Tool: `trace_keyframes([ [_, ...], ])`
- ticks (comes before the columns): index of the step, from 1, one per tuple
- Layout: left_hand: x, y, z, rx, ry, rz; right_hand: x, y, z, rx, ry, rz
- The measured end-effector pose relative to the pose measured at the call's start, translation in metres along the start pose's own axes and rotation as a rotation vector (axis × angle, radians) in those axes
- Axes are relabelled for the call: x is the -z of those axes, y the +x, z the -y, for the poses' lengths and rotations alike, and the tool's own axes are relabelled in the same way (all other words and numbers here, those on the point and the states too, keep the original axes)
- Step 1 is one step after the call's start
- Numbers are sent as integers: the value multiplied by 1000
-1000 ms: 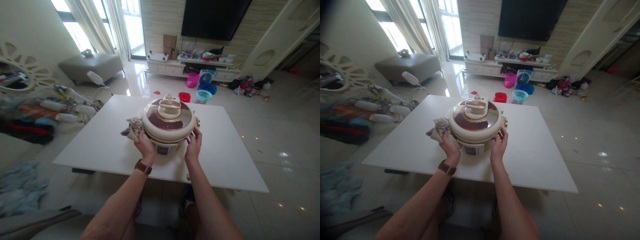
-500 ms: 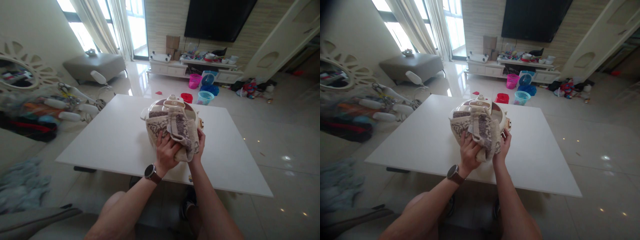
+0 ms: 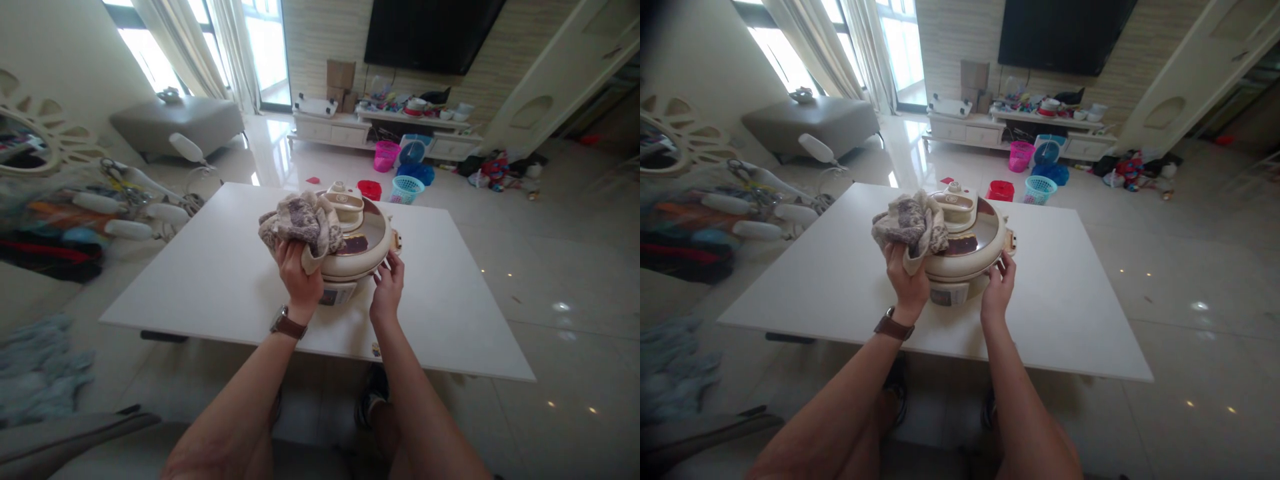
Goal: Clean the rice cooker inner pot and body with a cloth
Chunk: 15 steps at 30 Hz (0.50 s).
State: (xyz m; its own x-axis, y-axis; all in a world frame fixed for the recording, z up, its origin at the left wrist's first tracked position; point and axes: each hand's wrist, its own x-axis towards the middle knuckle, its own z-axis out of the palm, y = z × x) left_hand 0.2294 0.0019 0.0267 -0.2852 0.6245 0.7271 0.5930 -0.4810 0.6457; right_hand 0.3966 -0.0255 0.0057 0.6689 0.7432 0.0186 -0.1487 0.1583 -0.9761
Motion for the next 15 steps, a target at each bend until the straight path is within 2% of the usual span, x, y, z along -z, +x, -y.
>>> trace_keyframes([
  [5,6,-19,-28,-254,37,195,-1,1,0,14,0,-17],
  [9,11,-21,-33,-275,47,300,0,3,-3,14,-20,-41],
  [11,12,-14,-23,-216,30,267,1,4,-4,4,-36,-46],
  [15,7,-4,9,-2,-37,66,1,3,-6,6,-31,-38],
])
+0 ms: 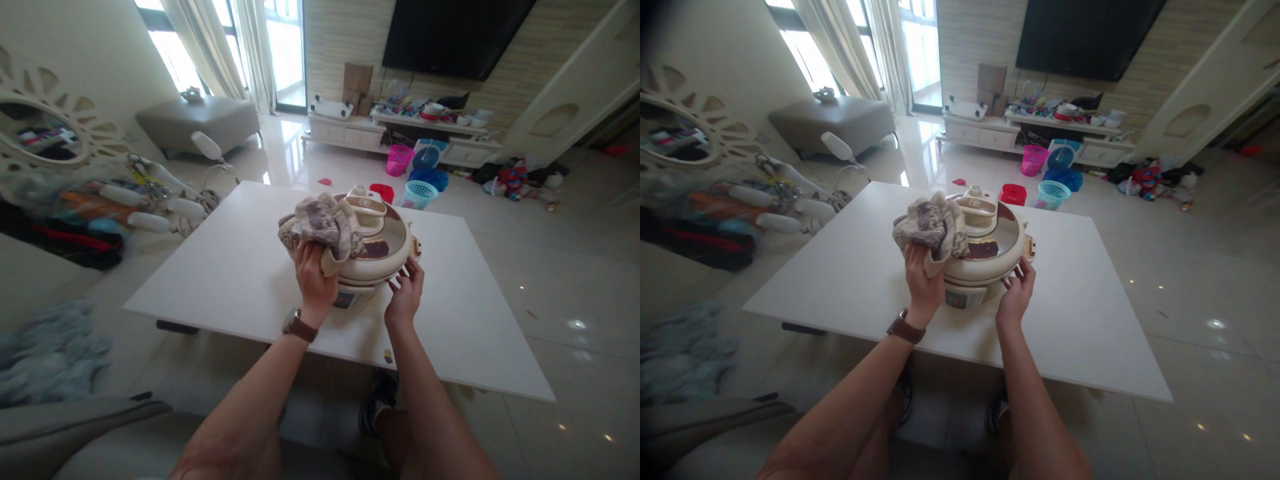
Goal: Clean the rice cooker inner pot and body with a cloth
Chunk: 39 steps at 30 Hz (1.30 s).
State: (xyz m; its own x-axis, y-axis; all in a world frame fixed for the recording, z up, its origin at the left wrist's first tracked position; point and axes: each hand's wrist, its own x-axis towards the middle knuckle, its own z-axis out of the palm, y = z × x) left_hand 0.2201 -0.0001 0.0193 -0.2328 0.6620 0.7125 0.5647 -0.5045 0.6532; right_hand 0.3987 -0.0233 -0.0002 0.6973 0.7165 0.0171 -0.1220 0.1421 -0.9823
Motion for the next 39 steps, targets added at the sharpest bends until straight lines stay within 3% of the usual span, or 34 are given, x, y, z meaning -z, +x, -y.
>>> trace_keyframes([
  [4,-7,-2,21,163,-116,-133,-2,-1,-1,16,-2,-8],
  [7,-5,-6,13,79,-135,-149,-2,-1,-2,14,-13,-27],
  [9,-1,-9,-4,-84,-101,-53,-2,0,-3,22,-15,-30],
  [13,1,-15,-40,-389,19,250,-1,1,-7,119,32,4],
  [15,0,-15,-47,-436,68,287,-1,1,-8,147,44,11],
  [18,0,-10,-41,-394,84,248,-2,0,-6,102,21,-4],
  [22,0,3,-11,-166,14,63,-2,-3,1,9,-5,0],
  [27,-14,13,25,456,-338,-266,-1,-3,3,-1,-13,16],
  [30,-20,16,35,725,-523,-382,-1,-2,3,1,-3,25],
  [35,-22,22,54,947,-689,-477,-1,-3,5,-12,1,31],
  [39,-24,28,73,1164,-881,-398,-1,-4,6,-18,-4,25],
])
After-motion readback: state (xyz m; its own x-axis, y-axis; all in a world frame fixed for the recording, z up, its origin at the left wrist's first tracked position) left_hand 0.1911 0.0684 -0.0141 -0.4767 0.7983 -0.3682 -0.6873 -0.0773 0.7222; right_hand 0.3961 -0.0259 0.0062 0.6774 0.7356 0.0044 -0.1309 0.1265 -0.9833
